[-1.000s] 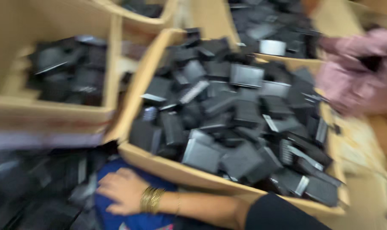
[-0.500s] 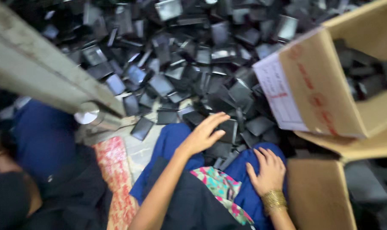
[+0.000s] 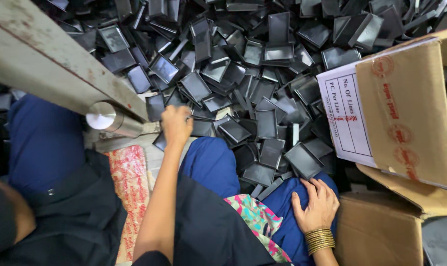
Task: The person sits on the floor and repeatedly picks up small black plastic containers from a large pile, opens them to check the interior, and places them into a cardboard box. The process is continuous and repetitive throughout the clip.
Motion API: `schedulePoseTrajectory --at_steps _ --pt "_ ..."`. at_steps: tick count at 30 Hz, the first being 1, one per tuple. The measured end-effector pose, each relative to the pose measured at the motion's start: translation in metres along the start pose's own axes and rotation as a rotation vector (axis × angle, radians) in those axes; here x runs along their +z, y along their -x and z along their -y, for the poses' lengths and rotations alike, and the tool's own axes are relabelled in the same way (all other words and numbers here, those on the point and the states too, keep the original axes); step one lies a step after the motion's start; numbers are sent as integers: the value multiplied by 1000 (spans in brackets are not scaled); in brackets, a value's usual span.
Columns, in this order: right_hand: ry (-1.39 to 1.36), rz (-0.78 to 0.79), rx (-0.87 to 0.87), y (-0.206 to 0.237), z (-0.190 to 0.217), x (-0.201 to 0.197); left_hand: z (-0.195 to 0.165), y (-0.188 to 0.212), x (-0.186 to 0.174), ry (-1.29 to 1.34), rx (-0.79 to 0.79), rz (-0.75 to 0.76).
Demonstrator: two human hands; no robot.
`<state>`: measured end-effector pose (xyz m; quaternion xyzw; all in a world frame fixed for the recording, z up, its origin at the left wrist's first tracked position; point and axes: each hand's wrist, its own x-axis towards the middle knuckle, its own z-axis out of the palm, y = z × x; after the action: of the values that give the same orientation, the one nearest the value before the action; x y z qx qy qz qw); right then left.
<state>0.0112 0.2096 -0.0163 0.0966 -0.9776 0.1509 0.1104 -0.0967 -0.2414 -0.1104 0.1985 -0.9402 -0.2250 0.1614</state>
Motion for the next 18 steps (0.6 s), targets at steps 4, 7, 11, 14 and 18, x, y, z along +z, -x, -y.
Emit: schedulePoseTrajectory --at_steps 4,7,11,14,18 --pt "-7 -8 -13 -2 1 -4 -37 -7 28 -92 244 135" --pt "-18 -23 -9 -2 1 -10 -63 -10 22 -240 346 164" --pt "-57 -35 -10 0 1 -19 -89 3 -14 -81 423 219" --pt "-70 -38 0 4 0 -23 -99 28 -50 111 365 286" --pt "-126 -62 19 6 -3 -19 -99 70 -91 862 -2 419"
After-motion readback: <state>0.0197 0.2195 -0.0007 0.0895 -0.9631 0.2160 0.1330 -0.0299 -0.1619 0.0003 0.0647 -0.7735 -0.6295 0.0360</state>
